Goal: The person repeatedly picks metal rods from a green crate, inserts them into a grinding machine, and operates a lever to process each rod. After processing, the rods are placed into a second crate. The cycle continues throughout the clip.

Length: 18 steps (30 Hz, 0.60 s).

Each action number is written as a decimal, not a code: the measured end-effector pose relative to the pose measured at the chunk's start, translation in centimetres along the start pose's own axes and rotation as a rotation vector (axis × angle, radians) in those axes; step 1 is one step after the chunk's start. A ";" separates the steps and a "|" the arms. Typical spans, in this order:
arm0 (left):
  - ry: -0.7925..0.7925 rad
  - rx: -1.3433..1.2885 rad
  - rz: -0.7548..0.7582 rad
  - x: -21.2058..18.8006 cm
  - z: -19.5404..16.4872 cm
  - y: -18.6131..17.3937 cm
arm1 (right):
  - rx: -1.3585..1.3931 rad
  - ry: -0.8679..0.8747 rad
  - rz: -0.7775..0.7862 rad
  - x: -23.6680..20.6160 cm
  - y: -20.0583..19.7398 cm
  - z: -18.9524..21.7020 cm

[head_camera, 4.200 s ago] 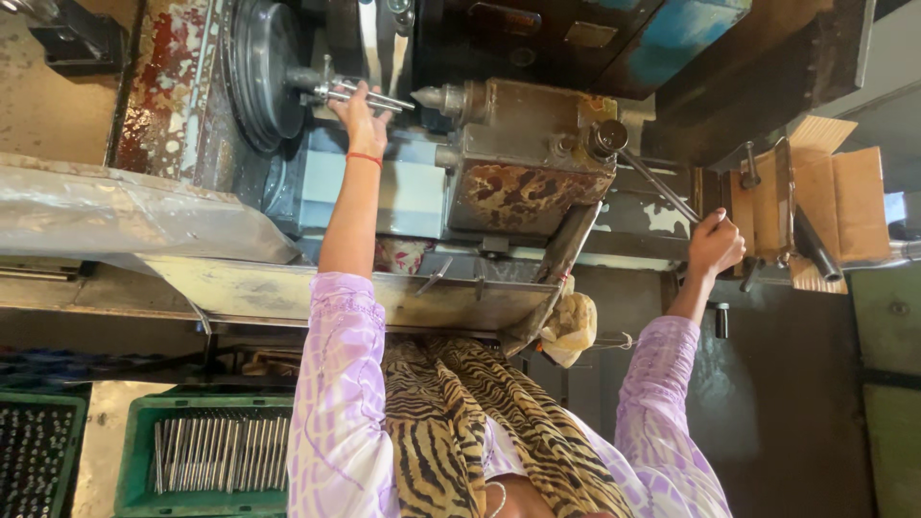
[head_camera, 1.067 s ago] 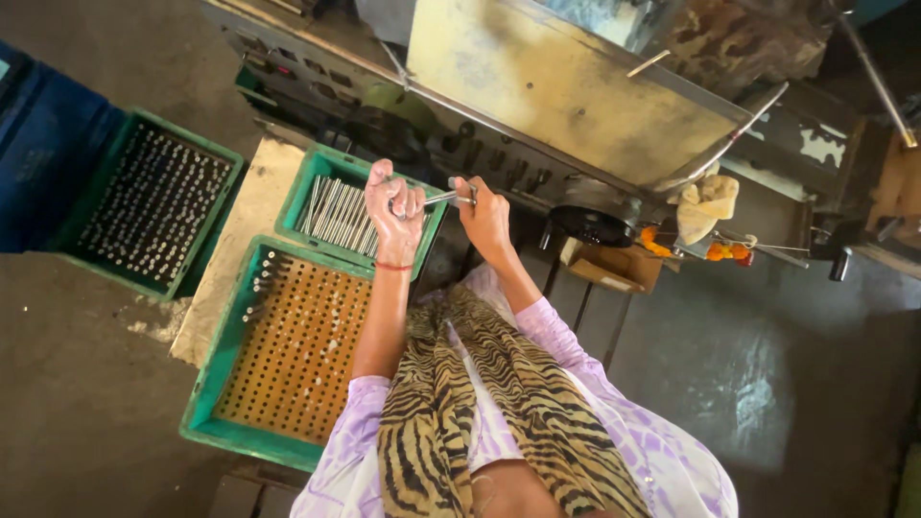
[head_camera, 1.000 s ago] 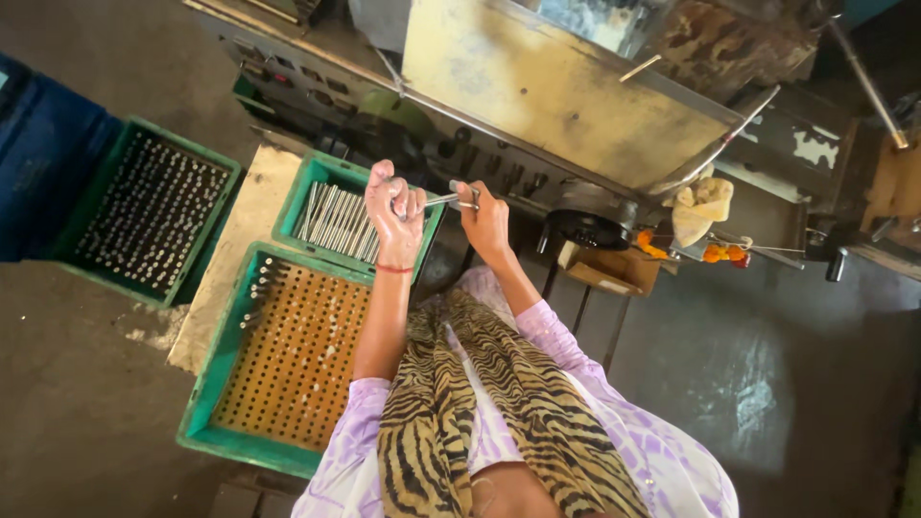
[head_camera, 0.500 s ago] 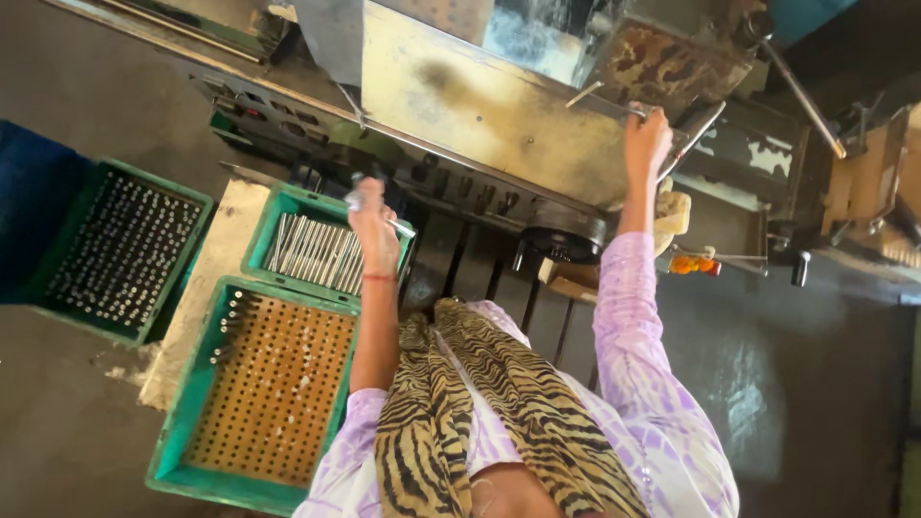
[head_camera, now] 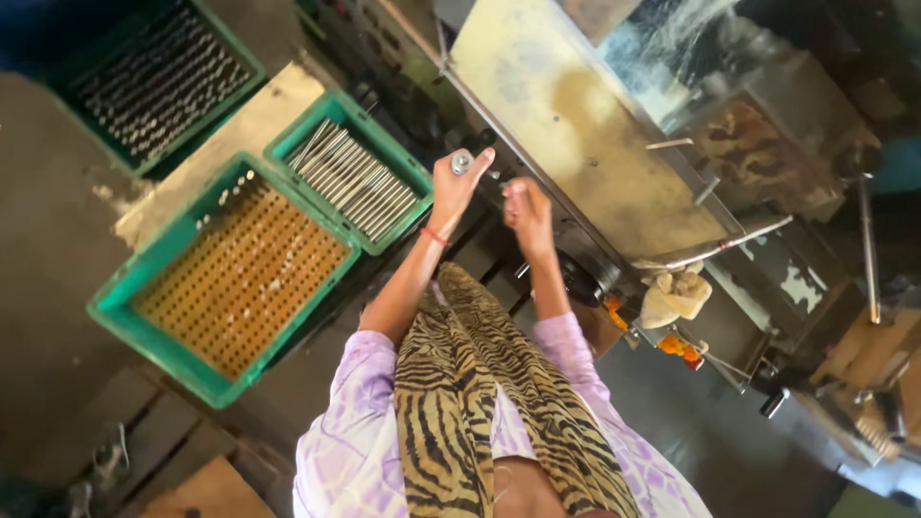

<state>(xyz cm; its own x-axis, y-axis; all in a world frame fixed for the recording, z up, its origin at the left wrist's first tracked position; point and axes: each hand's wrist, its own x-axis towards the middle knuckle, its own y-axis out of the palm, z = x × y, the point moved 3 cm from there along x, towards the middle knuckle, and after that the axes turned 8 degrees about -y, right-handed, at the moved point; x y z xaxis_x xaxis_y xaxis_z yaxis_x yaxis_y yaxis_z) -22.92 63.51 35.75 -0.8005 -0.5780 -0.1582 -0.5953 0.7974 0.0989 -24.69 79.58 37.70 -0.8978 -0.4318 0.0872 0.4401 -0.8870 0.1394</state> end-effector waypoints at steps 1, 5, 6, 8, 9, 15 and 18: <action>0.013 -0.049 0.002 -0.1 0.5 -0.2 | 0.014 -0.002 0.006 0.2 1.6 -0.8; 0.042 -0.228 -0.059 -0.4 1.2 -1.8 | 0.176 -0.019 -0.023 0.6 4.6 -1.2; 0.031 -0.270 -0.090 -0.5 1.2 -2.3 | 0.198 -0.015 -0.055 0.7 4.7 -1.2; 0.043 -0.234 -0.125 -1.0 1.1 -3.4 | 0.150 0.017 -0.023 1.1 5.3 -1.0; 0.052 -0.214 -0.141 -1.3 0.8 -4.1 | 0.085 0.042 0.038 1.3 5.6 -0.9; 0.876 0.500 -0.359 -3.1 -2.1 -8.2 | 0.044 0.305 0.196 2.0 8.0 -0.4; 0.118 -0.140 -0.313 -1.3 -0.1 -9.0 | -0.066 0.028 0.154 2.5 11.4 -0.5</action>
<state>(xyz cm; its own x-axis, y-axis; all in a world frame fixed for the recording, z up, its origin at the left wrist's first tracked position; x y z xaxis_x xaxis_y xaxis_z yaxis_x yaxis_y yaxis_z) -16.53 57.02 35.16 -0.5757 -0.8128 -0.0888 -0.8099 0.5520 0.1982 -21.96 68.33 38.99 -0.8201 -0.5674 0.0749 0.5717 -0.8182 0.0610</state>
